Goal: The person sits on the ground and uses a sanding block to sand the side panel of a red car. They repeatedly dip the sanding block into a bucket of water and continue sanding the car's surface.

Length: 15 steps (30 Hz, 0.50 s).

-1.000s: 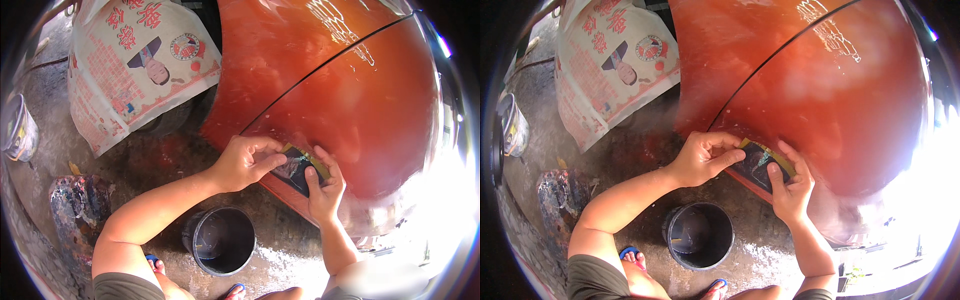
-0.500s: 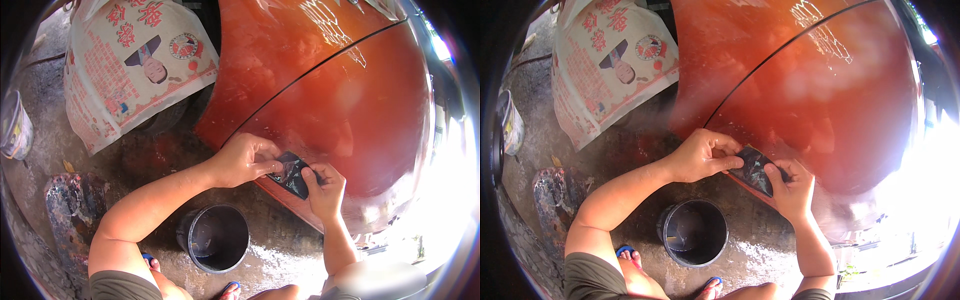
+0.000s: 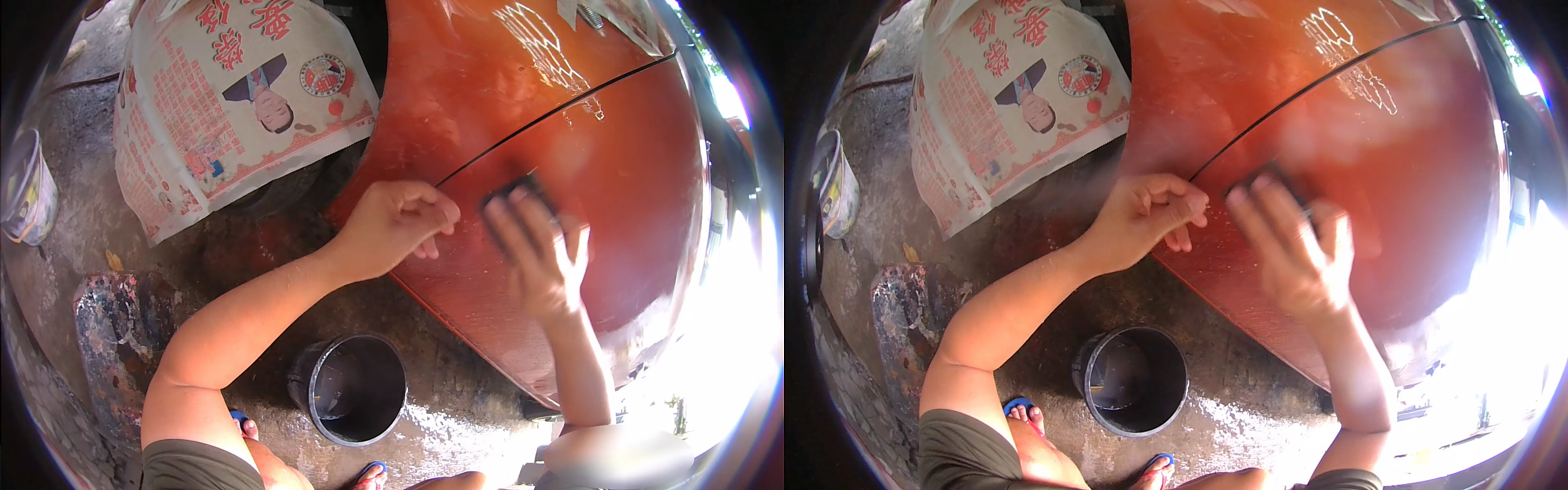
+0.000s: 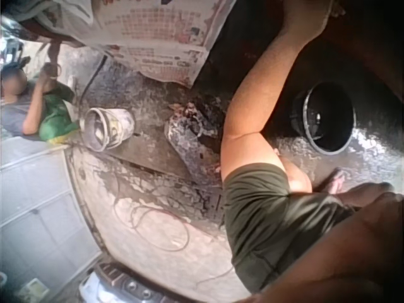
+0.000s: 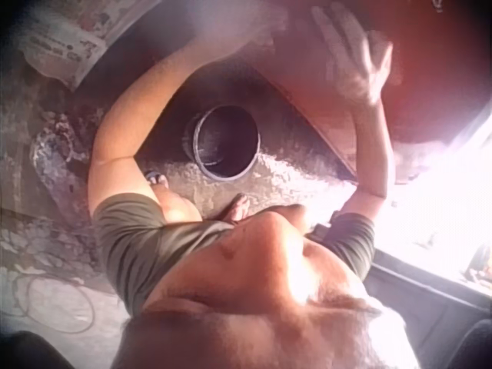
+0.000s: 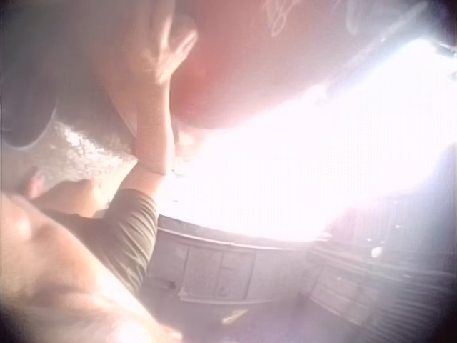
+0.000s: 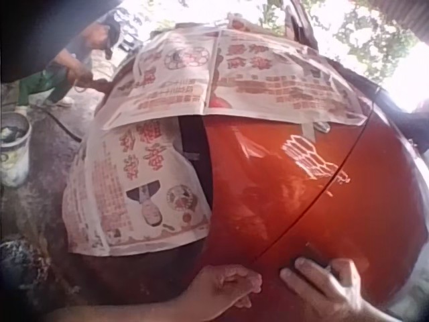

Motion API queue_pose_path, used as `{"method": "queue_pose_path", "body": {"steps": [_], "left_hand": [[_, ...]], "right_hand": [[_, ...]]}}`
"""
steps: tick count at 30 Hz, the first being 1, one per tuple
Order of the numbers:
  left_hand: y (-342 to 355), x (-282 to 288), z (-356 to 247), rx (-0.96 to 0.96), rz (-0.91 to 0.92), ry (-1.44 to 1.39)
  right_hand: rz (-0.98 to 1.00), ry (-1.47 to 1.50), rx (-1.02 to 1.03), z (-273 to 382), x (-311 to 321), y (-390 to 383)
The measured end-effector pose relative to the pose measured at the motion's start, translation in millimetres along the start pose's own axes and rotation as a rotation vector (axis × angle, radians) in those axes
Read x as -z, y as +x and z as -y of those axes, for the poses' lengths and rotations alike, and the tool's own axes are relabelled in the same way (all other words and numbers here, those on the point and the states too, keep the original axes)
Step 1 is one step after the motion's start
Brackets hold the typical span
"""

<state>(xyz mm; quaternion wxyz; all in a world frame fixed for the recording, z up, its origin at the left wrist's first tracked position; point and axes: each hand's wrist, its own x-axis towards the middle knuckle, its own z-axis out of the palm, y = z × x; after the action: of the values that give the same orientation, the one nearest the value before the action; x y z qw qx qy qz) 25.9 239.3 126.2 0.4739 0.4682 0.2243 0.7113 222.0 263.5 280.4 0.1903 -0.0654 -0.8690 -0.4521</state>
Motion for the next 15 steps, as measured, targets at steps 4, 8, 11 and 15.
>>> {"method": "queue_pose_path", "body": {"steps": [4, 8, 11, 15], "left_hand": [[7, 13, 12, -0.181, -0.147, 0.099], [13, 28, 23, -0.125, -0.204, 0.142], [14, 33, 30, -0.163, -0.185, 0.157], [17, 37, 33, -0.196, -0.156, 0.186]], "right_hand": [[0.083, -0.213, 0.045, -19, -17, 11], [0.155, -0.262, 0.23, -22, -35, 11], [0.082, -0.133, 0.04, -20, -44, 9], [0.117, -0.134, 0.101, -17, -49, 10]]}}
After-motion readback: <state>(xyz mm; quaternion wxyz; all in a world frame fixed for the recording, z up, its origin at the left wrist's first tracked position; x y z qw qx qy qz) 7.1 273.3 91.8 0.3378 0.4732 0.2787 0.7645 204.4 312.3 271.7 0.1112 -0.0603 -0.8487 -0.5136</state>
